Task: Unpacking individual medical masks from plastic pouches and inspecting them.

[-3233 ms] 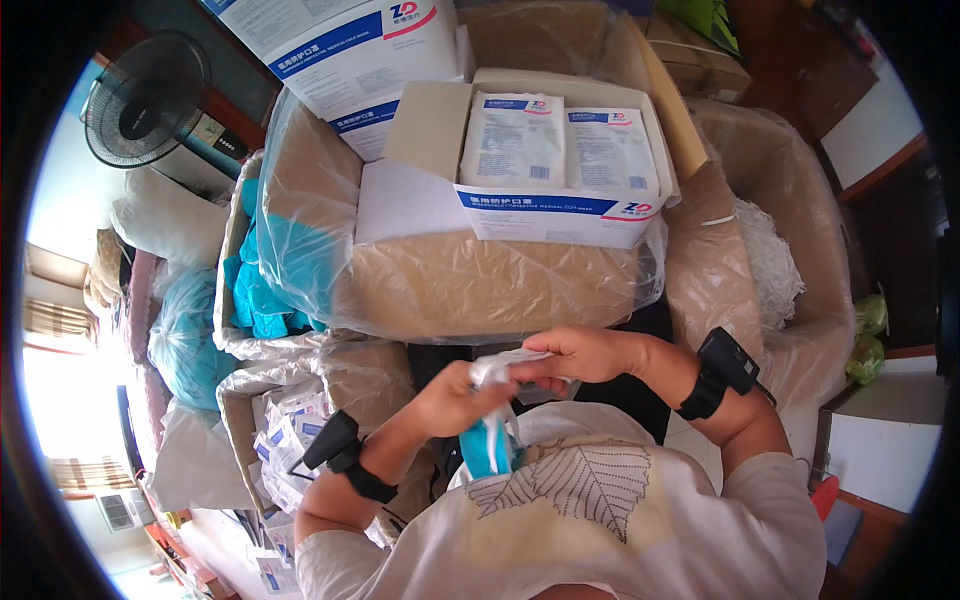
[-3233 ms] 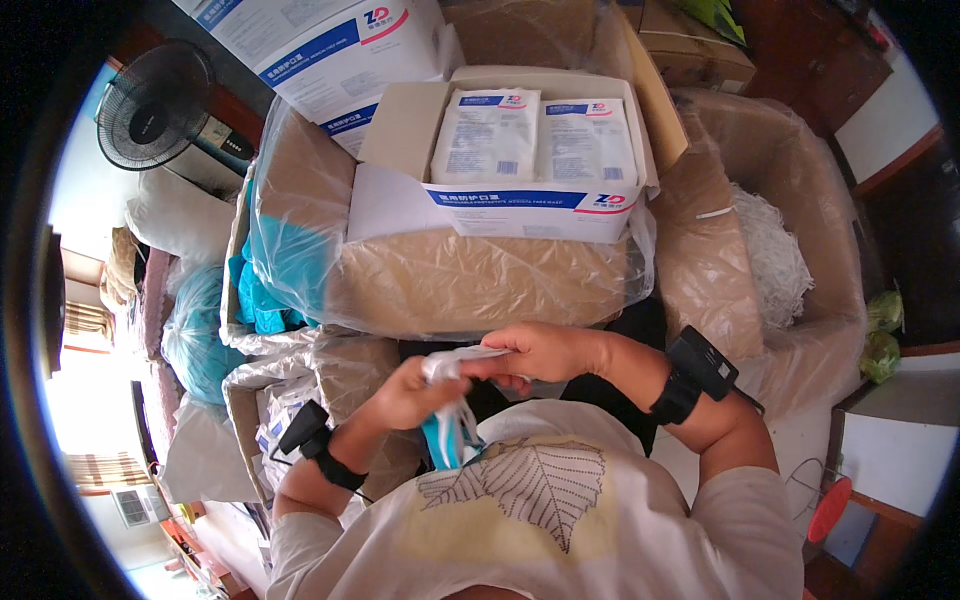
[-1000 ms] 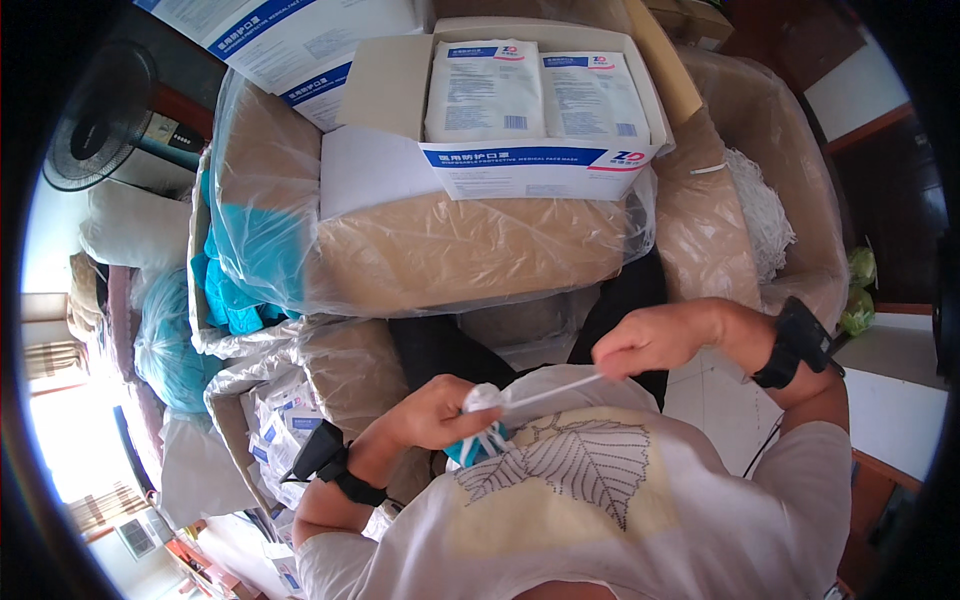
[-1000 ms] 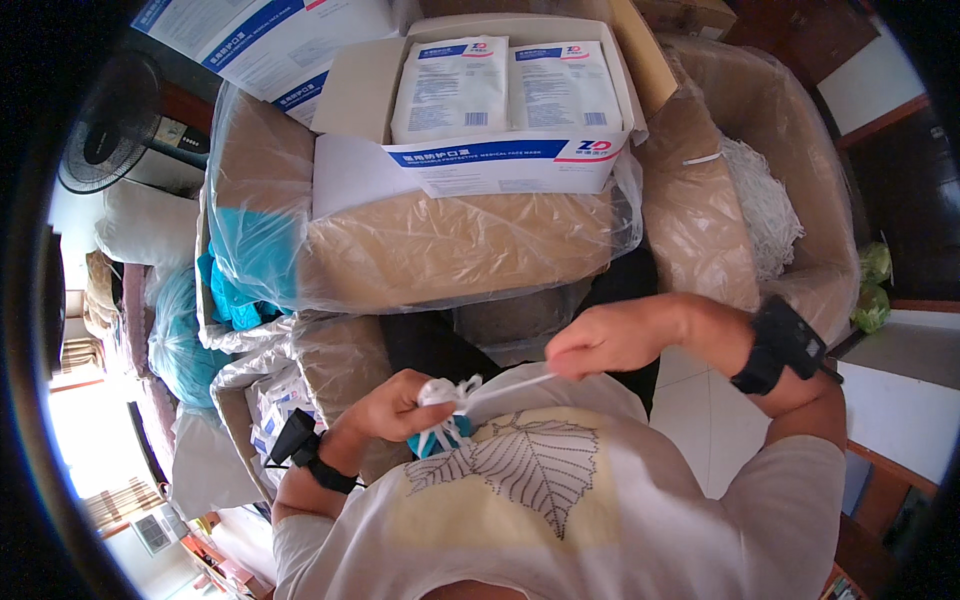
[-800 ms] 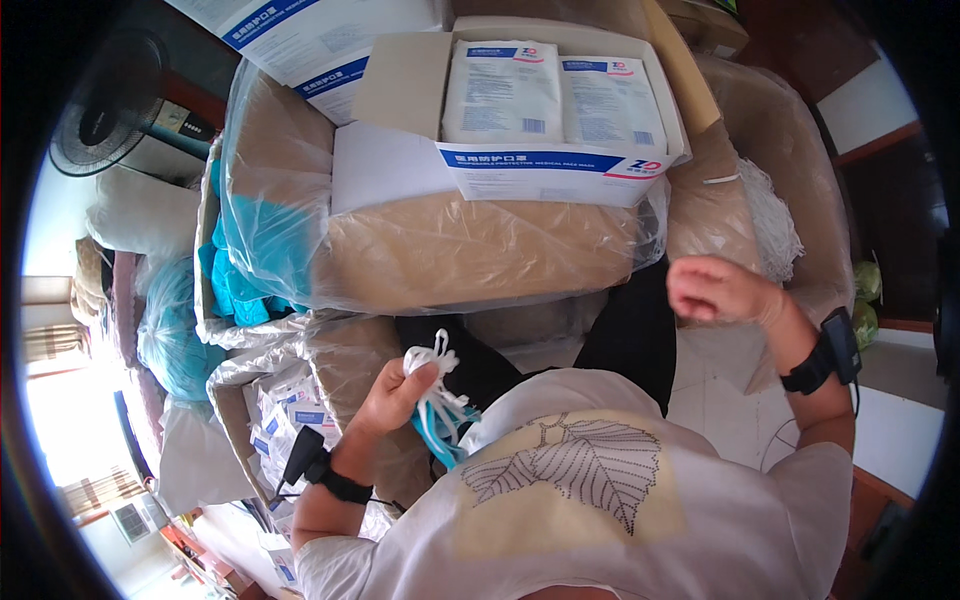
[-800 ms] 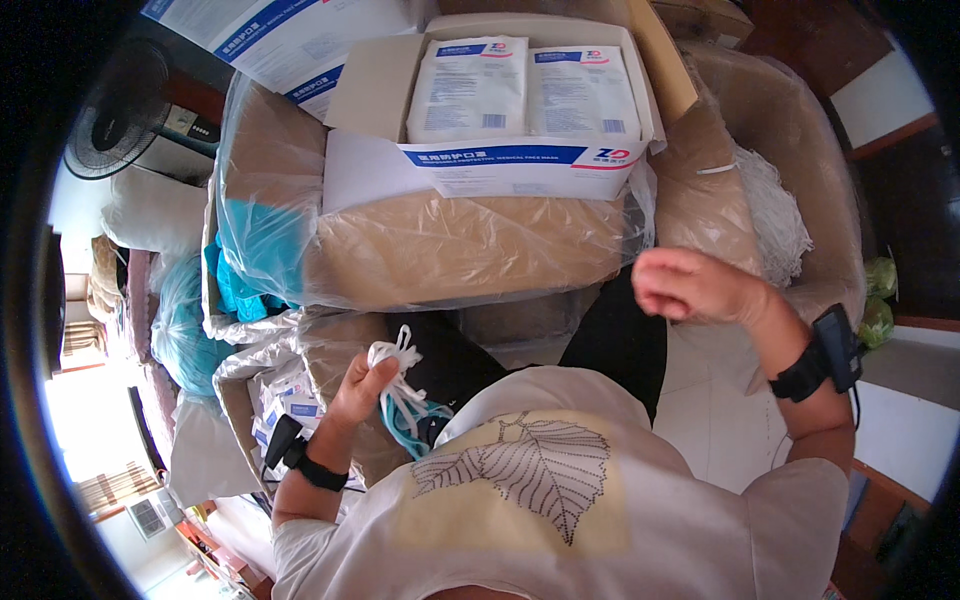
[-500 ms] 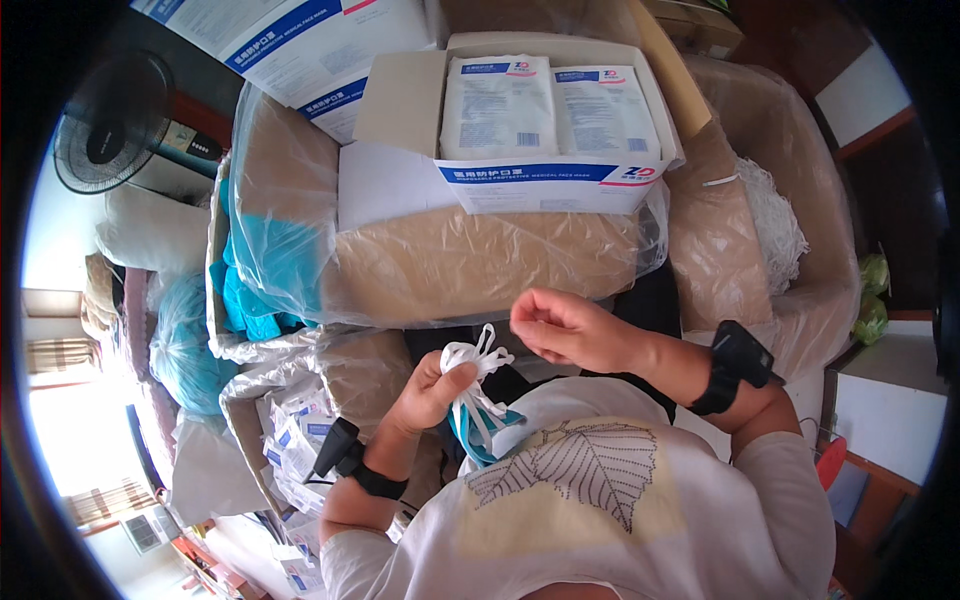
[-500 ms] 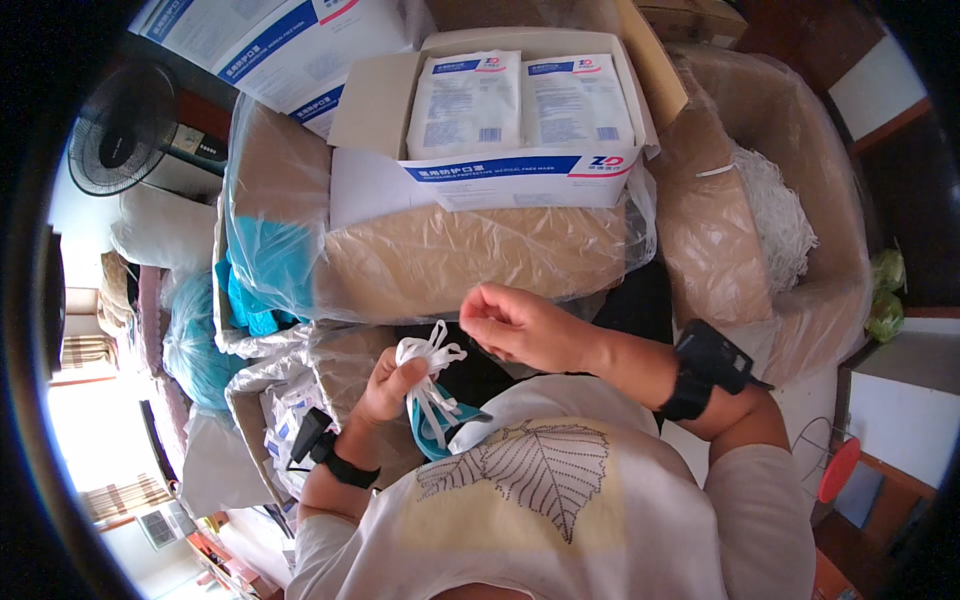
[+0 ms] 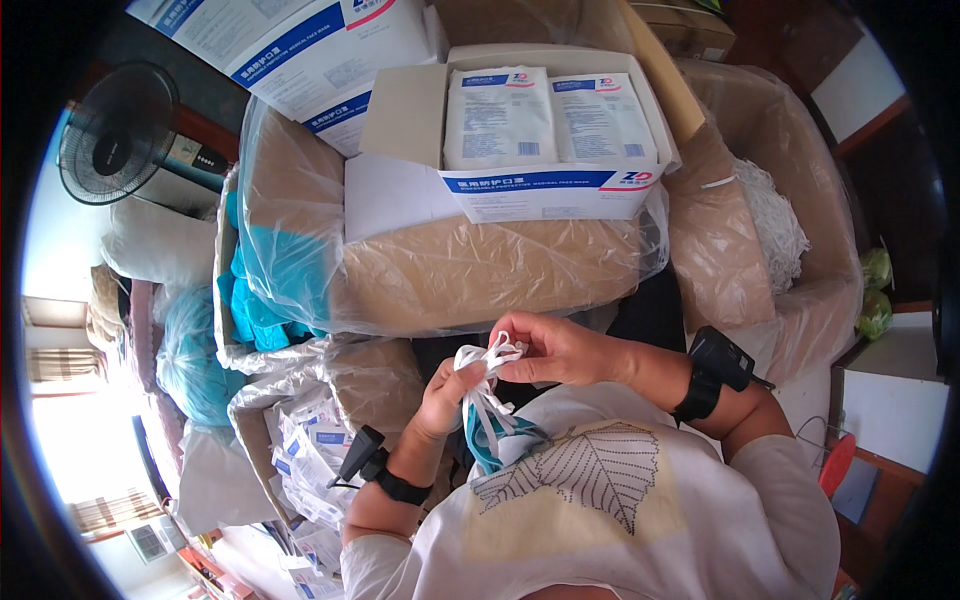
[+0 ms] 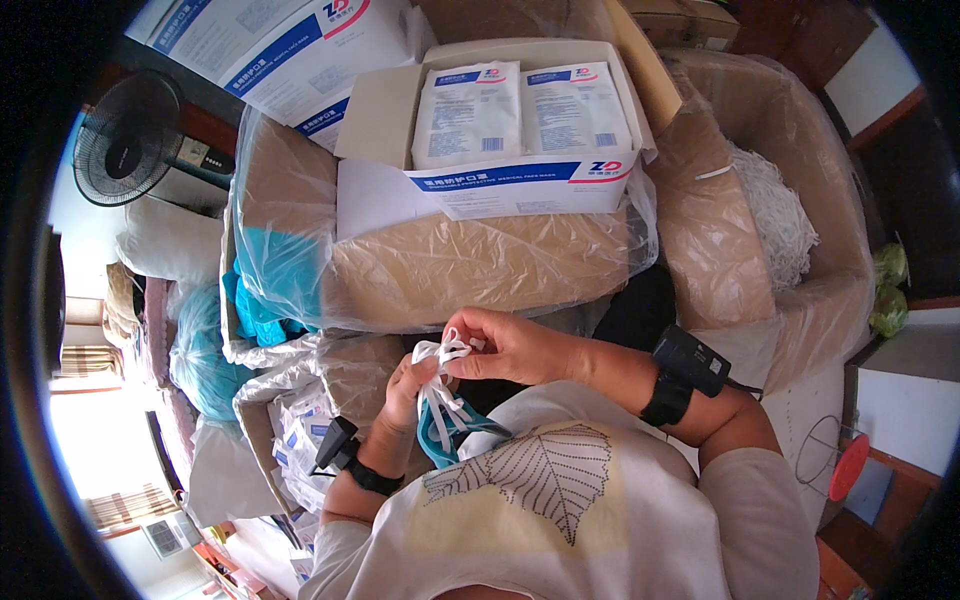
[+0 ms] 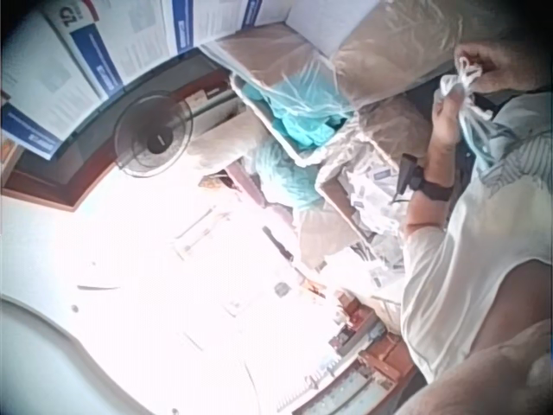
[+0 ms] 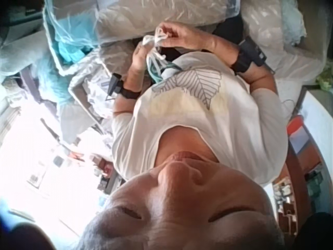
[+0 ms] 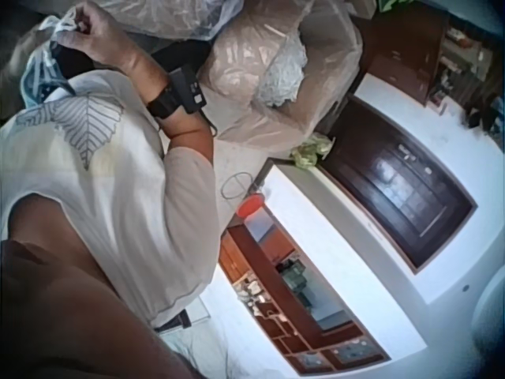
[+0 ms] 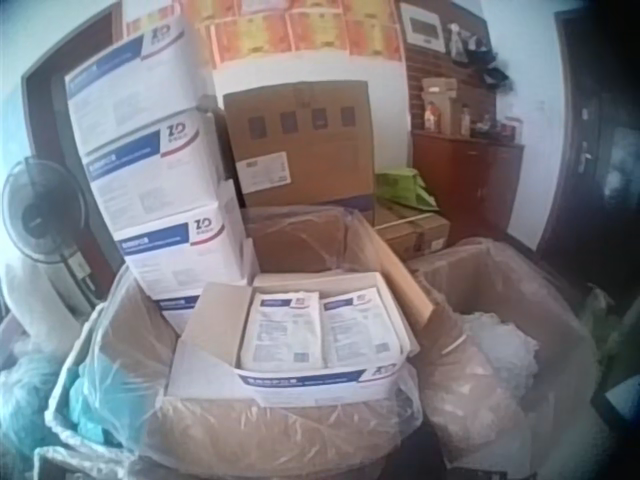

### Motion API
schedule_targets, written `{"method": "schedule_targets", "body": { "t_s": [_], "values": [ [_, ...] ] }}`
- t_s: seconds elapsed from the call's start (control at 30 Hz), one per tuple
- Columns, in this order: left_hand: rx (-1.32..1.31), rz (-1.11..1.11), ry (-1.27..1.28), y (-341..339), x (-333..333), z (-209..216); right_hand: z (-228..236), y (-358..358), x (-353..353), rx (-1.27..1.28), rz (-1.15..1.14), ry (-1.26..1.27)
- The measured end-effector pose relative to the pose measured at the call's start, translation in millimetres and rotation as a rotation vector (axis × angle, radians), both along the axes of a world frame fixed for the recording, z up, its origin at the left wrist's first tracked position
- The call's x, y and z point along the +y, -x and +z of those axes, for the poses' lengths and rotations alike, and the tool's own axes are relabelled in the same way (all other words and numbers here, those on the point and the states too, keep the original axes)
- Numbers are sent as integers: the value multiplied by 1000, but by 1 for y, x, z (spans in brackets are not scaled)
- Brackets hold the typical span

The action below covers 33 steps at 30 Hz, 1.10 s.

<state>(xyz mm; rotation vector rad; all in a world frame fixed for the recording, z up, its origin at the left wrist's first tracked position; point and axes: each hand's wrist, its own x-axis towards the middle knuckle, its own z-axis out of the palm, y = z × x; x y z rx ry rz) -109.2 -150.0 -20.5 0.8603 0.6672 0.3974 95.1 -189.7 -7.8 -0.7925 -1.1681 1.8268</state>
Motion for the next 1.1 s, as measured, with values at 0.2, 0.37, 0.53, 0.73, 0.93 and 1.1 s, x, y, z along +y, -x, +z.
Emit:
{"method": "schedule_targets", "body": {
  "t_s": [0.2, 0.37, 0.53, 0.73, 0.93, 1.1],
  "values": [
    [79, 80, -39, -1, 0, 3, -7, -2, 2, -94, -76, 64],
    [64, 142, 153, -7, -2, 2, -2, -1, 3, 5, -105, 129],
    [-177, 140, 482, -8, -5, -12, -14, 11, 2, -97, -117, -132],
    [-243, 190, 590, -11, -5, -13, -12, 9, 1, -259, -40, -107],
    [-163, 293, 471, -10, -10, -9, -12, 14, -7, -167, -57, -61],
    [-160, 325, 425, -13, -12, -17, -13, 15, -4, -333, -102, -227]
  ]
}}
